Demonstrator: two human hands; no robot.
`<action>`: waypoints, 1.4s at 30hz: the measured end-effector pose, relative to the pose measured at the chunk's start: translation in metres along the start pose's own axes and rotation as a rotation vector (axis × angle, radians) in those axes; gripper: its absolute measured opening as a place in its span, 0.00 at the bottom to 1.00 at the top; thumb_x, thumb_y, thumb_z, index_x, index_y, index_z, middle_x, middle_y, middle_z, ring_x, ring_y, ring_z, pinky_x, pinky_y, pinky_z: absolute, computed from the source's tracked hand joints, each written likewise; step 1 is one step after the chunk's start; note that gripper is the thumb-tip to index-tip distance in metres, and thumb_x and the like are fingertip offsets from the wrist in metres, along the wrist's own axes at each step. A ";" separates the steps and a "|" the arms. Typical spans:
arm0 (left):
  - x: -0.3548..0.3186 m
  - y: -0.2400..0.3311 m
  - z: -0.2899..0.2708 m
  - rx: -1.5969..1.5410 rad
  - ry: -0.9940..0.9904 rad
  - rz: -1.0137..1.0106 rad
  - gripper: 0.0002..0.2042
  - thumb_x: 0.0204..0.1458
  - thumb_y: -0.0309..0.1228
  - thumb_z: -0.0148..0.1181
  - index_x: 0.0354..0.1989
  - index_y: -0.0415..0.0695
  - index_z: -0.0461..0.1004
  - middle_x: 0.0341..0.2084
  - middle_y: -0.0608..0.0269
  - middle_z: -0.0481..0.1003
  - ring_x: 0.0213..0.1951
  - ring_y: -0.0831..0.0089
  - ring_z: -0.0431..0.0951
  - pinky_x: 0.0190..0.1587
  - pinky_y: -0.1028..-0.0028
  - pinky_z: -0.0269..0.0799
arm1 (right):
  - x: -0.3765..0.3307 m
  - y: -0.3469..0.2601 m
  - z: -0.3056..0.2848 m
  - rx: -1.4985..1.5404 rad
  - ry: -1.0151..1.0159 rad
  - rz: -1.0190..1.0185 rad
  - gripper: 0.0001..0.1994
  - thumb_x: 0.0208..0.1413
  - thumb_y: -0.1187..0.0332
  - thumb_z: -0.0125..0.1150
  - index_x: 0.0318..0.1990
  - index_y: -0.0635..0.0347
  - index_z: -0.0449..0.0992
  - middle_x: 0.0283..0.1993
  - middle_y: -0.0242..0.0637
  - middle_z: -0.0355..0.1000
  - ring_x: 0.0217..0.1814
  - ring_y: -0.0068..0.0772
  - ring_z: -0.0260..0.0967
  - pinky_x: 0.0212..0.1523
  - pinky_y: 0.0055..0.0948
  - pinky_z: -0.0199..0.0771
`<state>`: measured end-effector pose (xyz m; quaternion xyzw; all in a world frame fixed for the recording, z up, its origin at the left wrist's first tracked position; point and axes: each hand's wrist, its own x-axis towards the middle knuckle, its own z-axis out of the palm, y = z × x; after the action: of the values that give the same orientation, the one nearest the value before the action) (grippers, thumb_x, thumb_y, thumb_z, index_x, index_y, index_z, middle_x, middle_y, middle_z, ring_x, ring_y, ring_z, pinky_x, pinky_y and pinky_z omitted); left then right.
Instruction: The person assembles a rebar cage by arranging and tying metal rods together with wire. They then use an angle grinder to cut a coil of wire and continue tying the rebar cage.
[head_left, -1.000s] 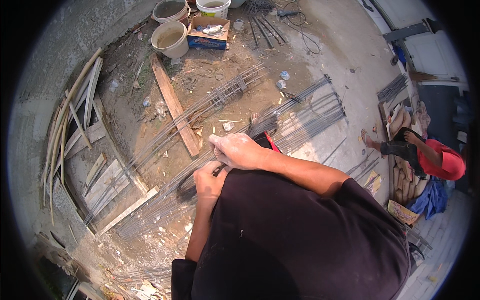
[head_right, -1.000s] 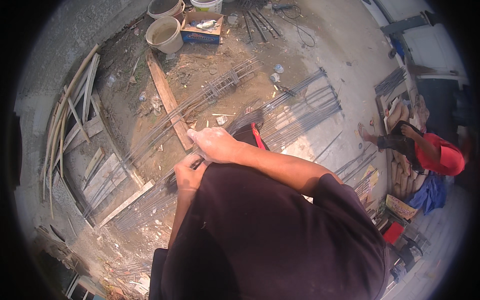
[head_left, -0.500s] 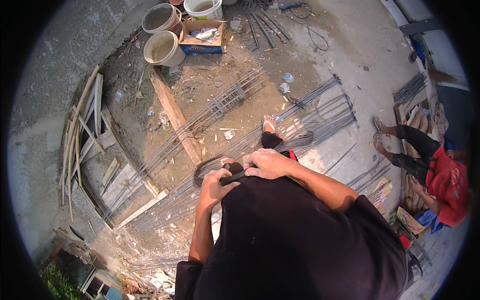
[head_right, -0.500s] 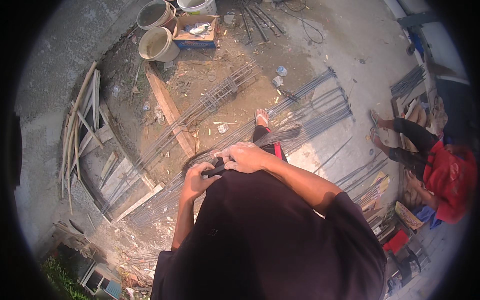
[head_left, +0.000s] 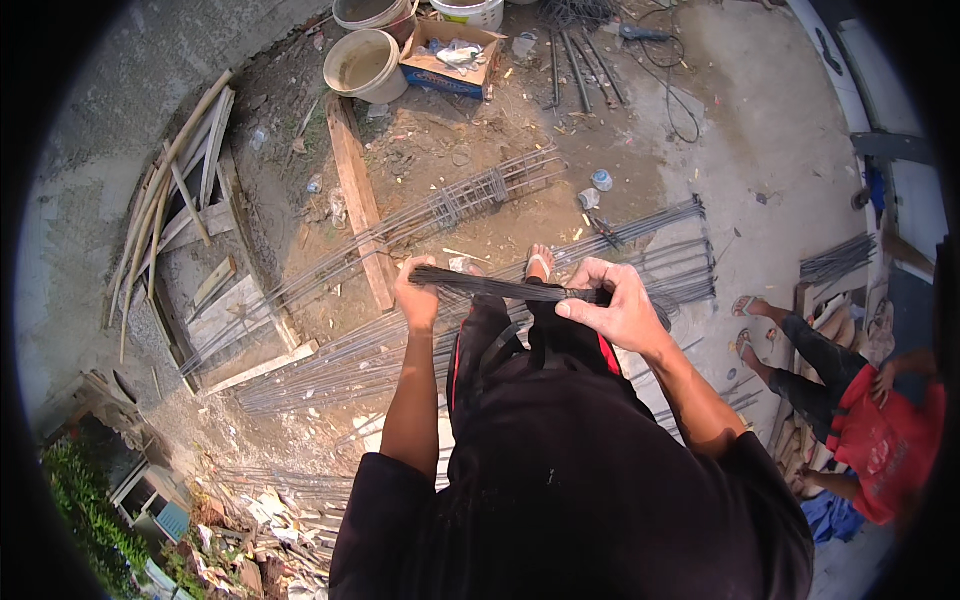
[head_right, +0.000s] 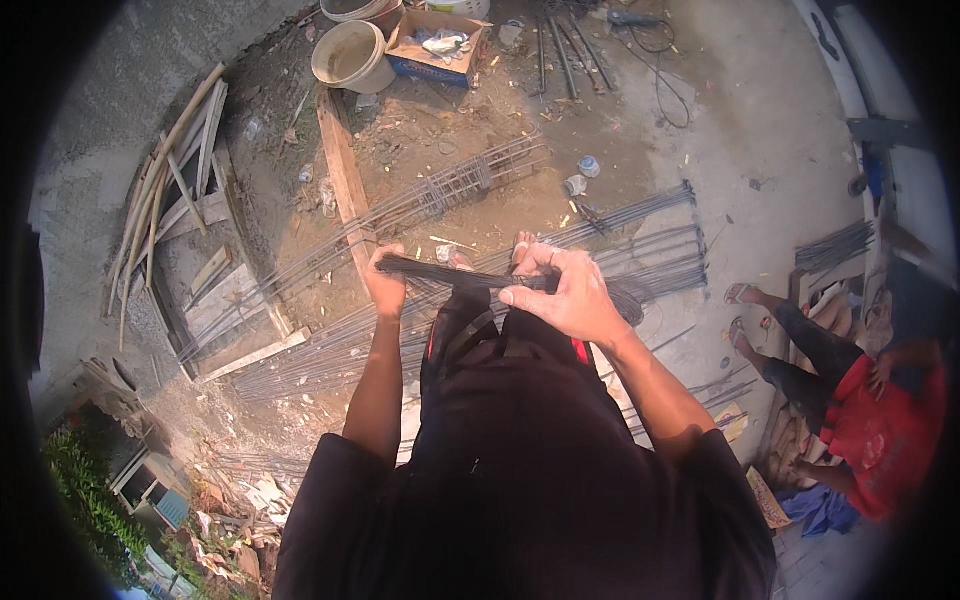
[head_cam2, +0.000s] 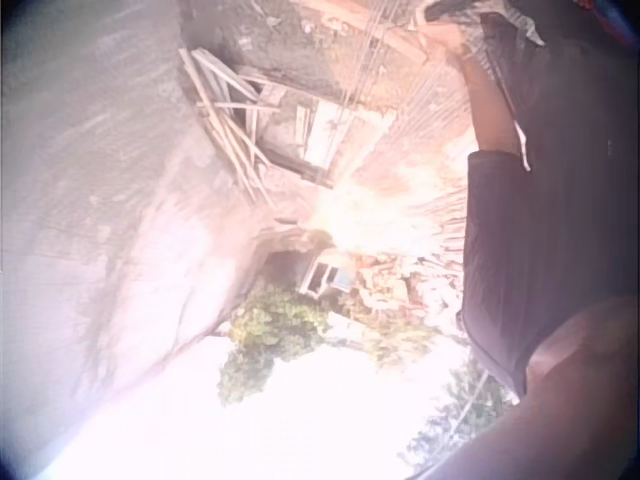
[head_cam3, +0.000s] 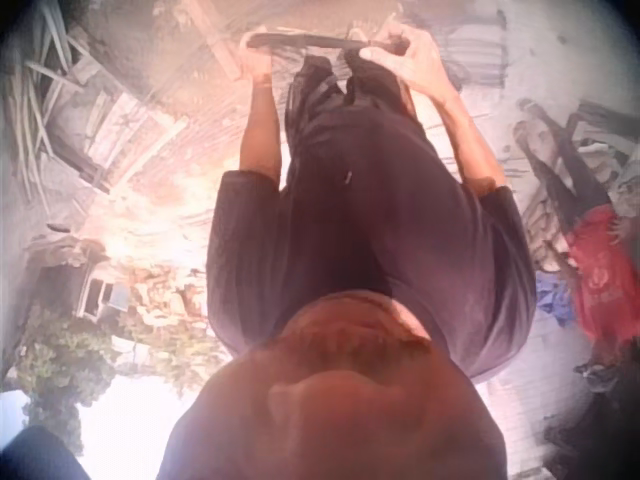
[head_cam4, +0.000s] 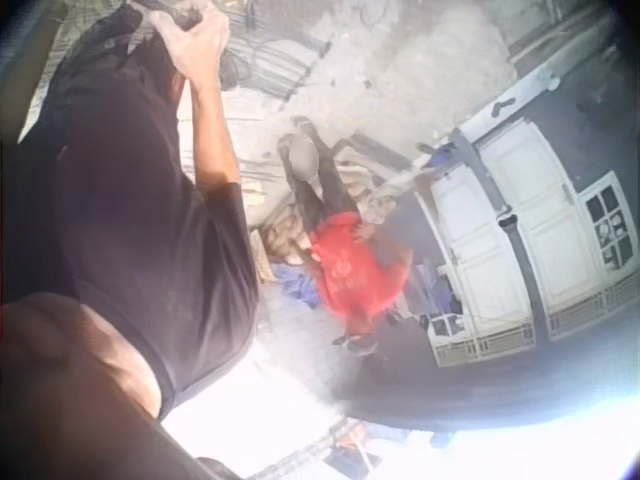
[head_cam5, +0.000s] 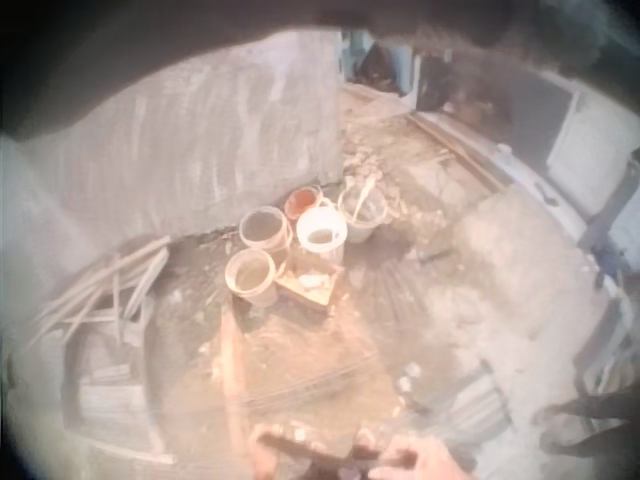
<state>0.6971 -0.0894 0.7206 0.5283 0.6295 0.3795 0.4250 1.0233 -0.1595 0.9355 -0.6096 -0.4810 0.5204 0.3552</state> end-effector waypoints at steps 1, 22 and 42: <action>0.006 -0.014 0.010 0.037 0.055 0.034 0.06 0.59 0.25 0.66 0.30 0.38 0.79 0.22 0.70 0.73 0.30 0.80 0.72 0.36 0.74 0.70 | 0.003 0.002 -0.001 0.005 0.007 0.026 0.16 0.51 0.61 0.77 0.28 0.63 0.76 0.22 0.26 0.69 0.26 0.16 0.60 0.28 0.26 0.60; 0.077 0.166 0.007 0.323 -0.058 0.539 0.39 0.56 0.42 0.71 0.72 0.37 0.59 0.68 0.41 0.63 0.70 0.47 0.62 0.71 0.54 0.57 | -0.036 -0.006 -0.096 -0.171 0.686 0.010 0.11 0.63 0.66 0.67 0.40 0.67 0.83 0.29 0.21 0.70 0.30 0.13 0.58 0.31 0.18 0.54; 0.024 -0.210 0.213 0.829 -0.941 -0.273 0.20 0.59 0.37 0.63 0.55 0.37 0.77 0.51 0.40 0.78 0.56 0.47 0.77 0.60 0.56 0.70 | -0.135 0.548 -0.172 -1.044 1.017 0.645 0.15 0.66 0.62 0.61 0.53 0.61 0.81 0.47 0.50 0.80 0.48 0.53 0.78 0.49 0.41 0.75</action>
<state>0.8223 -0.0919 0.4477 0.6738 0.5317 -0.2254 0.4610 1.3110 -0.4327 0.4992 -0.9692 -0.2414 -0.0369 0.0314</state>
